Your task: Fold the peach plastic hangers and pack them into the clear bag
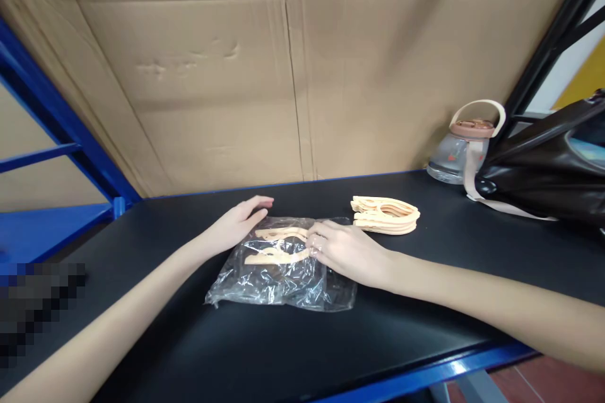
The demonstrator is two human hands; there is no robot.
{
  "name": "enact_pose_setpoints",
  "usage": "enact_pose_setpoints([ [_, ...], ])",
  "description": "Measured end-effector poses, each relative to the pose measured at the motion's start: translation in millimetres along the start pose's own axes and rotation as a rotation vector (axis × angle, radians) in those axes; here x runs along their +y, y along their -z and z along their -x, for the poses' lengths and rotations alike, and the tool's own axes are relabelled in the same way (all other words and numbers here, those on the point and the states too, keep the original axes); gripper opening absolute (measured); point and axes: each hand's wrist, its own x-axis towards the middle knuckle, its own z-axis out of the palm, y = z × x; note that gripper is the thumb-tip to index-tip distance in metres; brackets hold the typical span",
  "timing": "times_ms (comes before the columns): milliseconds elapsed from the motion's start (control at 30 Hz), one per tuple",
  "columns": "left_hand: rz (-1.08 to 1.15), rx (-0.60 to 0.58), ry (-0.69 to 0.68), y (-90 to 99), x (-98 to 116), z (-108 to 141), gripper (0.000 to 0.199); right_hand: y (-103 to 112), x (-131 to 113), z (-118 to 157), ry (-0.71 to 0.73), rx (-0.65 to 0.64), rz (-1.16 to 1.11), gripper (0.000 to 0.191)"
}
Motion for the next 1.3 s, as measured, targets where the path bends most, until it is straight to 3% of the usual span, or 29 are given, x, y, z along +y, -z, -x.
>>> enact_pose_setpoints([
  [133,0.130,-0.189,0.034,-2.0,-20.5,-8.4,0.033,-1.8,-0.8,-0.1,-0.036,-0.027,-0.054,0.020],
  [367,0.211,-0.131,0.060,-4.9,-8.1,-2.7,0.029,-5.5,-2.4,0.5,-0.052,0.018,-0.167,0.030],
  [533,0.450,-0.247,0.217,-2.4,3.0,3.7,0.029,-13.3,-0.8,1.9,-0.140,0.097,-0.310,0.033],
  [667,0.458,-0.356,0.230,-1.7,9.1,6.6,0.036,-17.6,0.6,2.2,-0.118,0.127,-0.205,0.031],
  [833,0.366,-0.399,0.214,-1.2,3.4,4.6,0.040,-12.6,0.6,-1.4,-0.125,0.093,-0.063,0.025],
  [933,0.203,-0.367,0.144,-0.8,-1.3,4.9,0.038,-3.4,3.3,0.6,-0.077,0.043,-0.031,0.028],
  [1100,-0.184,-0.071,-0.150,-13.2,7.8,12.2,0.034,12.4,18.4,15.2,-0.039,-0.092,-0.154,0.027],
  [1200,-0.234,-0.139,-0.295,-25.4,20.1,16.7,0.035,17.0,26.5,19.5,-0.236,-0.039,-0.339,0.031],
  [1300,-0.299,-0.224,-0.303,-31.3,26.6,20.2,0.037,19.1,28.1,15.1,-0.441,0.083,-0.516,0.021],
])
